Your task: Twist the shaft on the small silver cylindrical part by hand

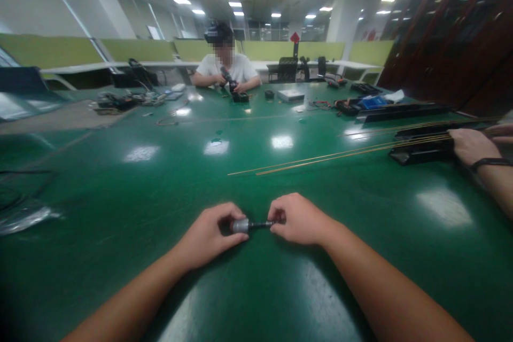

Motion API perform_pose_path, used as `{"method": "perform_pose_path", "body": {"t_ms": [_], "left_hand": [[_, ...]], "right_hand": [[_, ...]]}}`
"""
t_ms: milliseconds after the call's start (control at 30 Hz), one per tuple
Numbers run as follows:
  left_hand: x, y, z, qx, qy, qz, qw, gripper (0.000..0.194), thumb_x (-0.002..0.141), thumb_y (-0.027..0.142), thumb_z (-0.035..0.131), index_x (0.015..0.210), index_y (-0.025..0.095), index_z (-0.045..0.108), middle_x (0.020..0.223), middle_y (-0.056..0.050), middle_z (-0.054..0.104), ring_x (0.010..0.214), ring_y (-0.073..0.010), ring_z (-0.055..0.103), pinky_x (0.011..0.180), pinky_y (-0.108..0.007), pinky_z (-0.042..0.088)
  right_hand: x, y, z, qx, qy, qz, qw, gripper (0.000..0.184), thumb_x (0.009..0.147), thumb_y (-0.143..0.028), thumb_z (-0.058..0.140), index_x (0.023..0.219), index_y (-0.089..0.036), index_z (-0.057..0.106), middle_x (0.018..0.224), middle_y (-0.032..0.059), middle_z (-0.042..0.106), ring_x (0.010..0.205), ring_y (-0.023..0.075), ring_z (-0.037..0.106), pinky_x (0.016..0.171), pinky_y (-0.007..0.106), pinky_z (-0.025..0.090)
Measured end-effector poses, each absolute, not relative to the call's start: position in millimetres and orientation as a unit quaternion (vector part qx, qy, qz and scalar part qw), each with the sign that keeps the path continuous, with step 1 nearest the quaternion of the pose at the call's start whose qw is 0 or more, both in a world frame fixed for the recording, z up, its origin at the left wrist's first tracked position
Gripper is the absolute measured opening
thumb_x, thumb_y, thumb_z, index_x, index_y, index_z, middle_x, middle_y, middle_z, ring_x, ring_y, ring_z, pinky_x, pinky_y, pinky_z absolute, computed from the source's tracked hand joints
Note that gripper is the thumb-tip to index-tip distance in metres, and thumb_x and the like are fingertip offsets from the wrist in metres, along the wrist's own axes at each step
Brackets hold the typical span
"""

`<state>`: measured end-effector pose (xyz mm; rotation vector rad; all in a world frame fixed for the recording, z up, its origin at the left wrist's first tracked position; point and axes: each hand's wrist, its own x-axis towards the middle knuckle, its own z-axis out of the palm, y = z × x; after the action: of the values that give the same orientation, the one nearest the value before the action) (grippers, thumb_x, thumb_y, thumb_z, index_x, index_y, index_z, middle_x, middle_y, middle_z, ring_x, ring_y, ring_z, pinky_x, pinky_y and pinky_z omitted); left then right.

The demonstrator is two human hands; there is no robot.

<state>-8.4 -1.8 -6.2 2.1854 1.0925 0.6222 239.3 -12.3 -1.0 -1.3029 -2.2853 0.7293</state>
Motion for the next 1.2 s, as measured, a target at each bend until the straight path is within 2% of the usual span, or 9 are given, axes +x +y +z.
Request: {"method": "perform_pose_path", "body": {"t_ms": [233,467,633,767,867,933,1033,1200], "left_hand": [[-8.3,-1.3,-4.9,0.826,0.413,0.231,0.306,0.02,0.073,0.024,0.077,0.084,0.017,0.062,0.083,0.0,0.064,0.075,-0.016,0.059,0.069,-0.026,0.045],[-7.7,-1.1,-4.1,0.827,0.412,0.231,0.306,0.019,0.073,0.024,0.077,0.084,0.017,0.062,0.084,0.0,0.065,0.075,-0.016,0.059,0.069,-0.026,0.045],[-8.2,-1.0,-6.8,0.831,0.409,0.234,0.295,0.017,0.074,0.024,0.076,0.083,0.017,0.063,0.082,-0.001,0.064,0.074,-0.0159,0.059,0.068,-0.026,0.045],[-7.0,-2.0,-6.2,0.831,0.416,0.236,0.283,0.019,0.073,0.021,0.075,0.088,0.018,0.065,0.081,-0.001,0.064,0.074,-0.0162,0.059,0.067,-0.026,0.045],[-6.0,-2.9,-1.5,0.836,0.406,0.241,0.281,0.025,0.073,0.024,0.075,0.096,0.019,0.067,0.088,-0.002,0.066,0.08,-0.0175,0.061,0.072,-0.027,0.046],[-5.8,-3.0,1.8,0.835,0.399,0.239,0.293,0.022,0.081,0.029,0.07,0.101,0.019,0.068,0.09,-0.002,0.067,0.08,-0.017,0.061,0.073,-0.027,0.047],[-6.0,-2.1,3.6,0.833,0.401,0.237,0.297,0.018,0.088,0.032,0.062,0.096,0.019,0.07,0.085,-0.003,0.067,0.077,-0.0164,0.061,0.071,-0.027,0.047],[-6.6,-1.4,0.7,0.827,0.404,0.243,0.306,0.014,0.082,0.028,0.068,0.09,0.017,0.069,0.082,-0.003,0.067,0.075,-0.016,0.061,0.07,-0.026,0.047]], "right_hand": [[252.2,-5.9,1.0,-0.476,-0.819,0.263,0.183,0.01,0.069,-0.017,0.072,0.08,-0.018,0.073,0.079,0.0012,0.068,0.071,0.0144,0.062,0.066,0.024,0.046],[258.1,-5.0,3.1,-0.474,-0.814,0.287,0.173,0.01,0.07,-0.018,0.072,0.079,-0.019,0.074,0.076,0.0001,0.069,0.069,0.0141,0.062,0.063,0.024,0.045],[242.5,-7.8,-2.7,-0.459,-0.82,0.274,0.206,0.009,0.073,-0.02,0.072,0.081,-0.019,0.074,0.074,0.0004,0.067,0.065,0.0128,0.06,0.061,0.024,0.043],[218.3,-10.8,-11.3,-0.437,-0.834,0.218,0.257,0.007,0.076,-0.022,0.073,0.083,-0.02,0.073,0.076,0.0005,0.068,0.074,0.0151,0.06,0.076,0.03,0.043],[205.6,-11.6,-16.0,-0.425,-0.836,0.208,0.277,0.005,0.076,-0.02,0.073,0.081,-0.019,0.072,0.076,0.0013,0.068,0.075,0.0158,0.06,0.074,0.029,0.042],[202.6,-12.0,-17.8,-0.436,-0.82,0.229,0.292,0.009,0.075,-0.018,0.073,0.084,-0.019,0.072,0.076,0.0011,0.069,0.072,0.015,0.061,0.069,0.027,0.043],[203.2,-14.1,-19.2,-0.447,-0.783,0.291,0.319,0.022,0.072,-0.017,0.075,0.094,-0.02,0.071,0.078,-0.0001,0.07,0.07,0.0136,0.063,0.065,0.023,0.046],[205.9,-19.1,-19.2,-0.429,-0.779,0.307,0.34,0.035,0.07,-0.007,0.07,0.102,-0.02,0.066,0.087,0.0,0.07,0.074,0.0128,0.064,0.069,0.023,0.049]]}}
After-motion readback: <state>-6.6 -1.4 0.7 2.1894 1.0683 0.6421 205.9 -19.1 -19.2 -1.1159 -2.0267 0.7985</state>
